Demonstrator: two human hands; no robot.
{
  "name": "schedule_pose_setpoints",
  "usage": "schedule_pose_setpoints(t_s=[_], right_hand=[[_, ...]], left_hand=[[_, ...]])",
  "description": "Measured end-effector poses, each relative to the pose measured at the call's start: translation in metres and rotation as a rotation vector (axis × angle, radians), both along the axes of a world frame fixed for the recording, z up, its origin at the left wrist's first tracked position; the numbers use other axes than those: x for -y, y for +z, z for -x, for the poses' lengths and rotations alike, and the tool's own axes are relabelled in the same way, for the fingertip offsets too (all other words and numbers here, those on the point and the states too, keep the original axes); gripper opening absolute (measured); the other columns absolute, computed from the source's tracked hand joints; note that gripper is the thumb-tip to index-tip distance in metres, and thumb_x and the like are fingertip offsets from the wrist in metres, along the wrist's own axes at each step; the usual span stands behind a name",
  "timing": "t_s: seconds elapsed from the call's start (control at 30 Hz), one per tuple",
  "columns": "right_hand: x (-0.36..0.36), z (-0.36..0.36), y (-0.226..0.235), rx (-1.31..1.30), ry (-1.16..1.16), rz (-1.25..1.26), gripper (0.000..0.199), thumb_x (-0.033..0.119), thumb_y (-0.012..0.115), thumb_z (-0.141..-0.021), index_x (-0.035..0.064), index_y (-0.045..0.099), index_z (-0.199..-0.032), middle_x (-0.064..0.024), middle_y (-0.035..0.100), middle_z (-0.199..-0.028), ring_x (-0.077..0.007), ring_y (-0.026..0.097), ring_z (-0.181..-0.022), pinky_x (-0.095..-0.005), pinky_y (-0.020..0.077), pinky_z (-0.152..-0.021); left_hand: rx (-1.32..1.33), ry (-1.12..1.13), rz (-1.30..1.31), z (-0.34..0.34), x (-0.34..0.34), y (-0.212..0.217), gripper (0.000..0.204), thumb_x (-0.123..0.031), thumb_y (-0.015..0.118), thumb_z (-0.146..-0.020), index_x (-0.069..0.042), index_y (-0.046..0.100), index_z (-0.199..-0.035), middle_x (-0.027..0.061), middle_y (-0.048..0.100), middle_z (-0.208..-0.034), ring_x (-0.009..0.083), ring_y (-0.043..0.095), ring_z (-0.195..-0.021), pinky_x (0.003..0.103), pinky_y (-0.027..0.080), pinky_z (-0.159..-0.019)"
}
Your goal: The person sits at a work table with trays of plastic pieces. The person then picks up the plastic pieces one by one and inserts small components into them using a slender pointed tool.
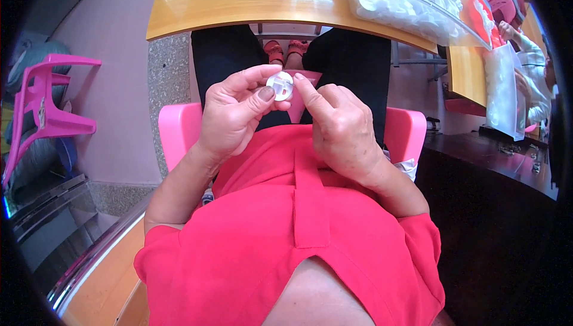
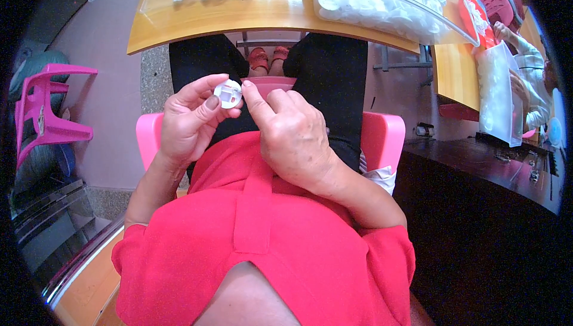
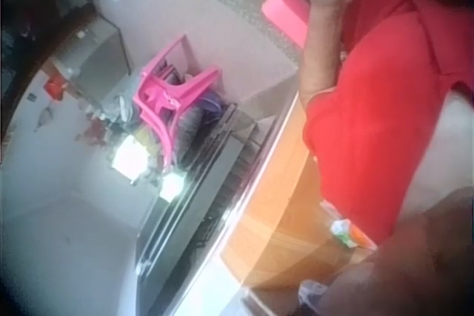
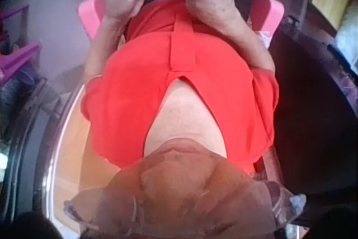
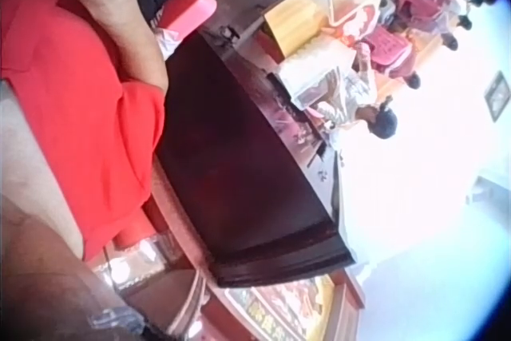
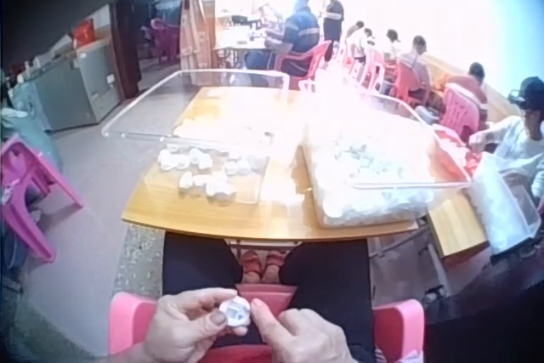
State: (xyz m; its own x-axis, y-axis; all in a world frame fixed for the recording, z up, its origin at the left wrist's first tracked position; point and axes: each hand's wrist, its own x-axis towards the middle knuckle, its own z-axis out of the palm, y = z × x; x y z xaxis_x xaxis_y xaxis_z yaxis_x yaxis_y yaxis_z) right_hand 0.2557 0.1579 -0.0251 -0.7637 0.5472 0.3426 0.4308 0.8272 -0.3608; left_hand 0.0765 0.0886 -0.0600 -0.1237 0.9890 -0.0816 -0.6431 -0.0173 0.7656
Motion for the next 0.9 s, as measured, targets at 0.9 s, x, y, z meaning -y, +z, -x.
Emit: schedule_pose_setpoints(t_s=[0.9], right_hand=[[0.0011,0.0026,0.0002,0.242,0.068,-0.475,0.034,0.013,0.058,-0.079,-0.0046,0.063,-0.107,-0.004,0.05,-0.067,-0.0146,0.053,-0.06,-0.0263,0.0415,-0.044]], left_hand=[[-0.25,-0.001,-0.03,-0.0027,-0.0029,-0.0068,0.027,0.003,0.061,-0.086,0.003,0.061,-0.113,0.0113,0.064,-0.1,0.0164,0.064,-0.084,0.027,0.055,-0.076]])
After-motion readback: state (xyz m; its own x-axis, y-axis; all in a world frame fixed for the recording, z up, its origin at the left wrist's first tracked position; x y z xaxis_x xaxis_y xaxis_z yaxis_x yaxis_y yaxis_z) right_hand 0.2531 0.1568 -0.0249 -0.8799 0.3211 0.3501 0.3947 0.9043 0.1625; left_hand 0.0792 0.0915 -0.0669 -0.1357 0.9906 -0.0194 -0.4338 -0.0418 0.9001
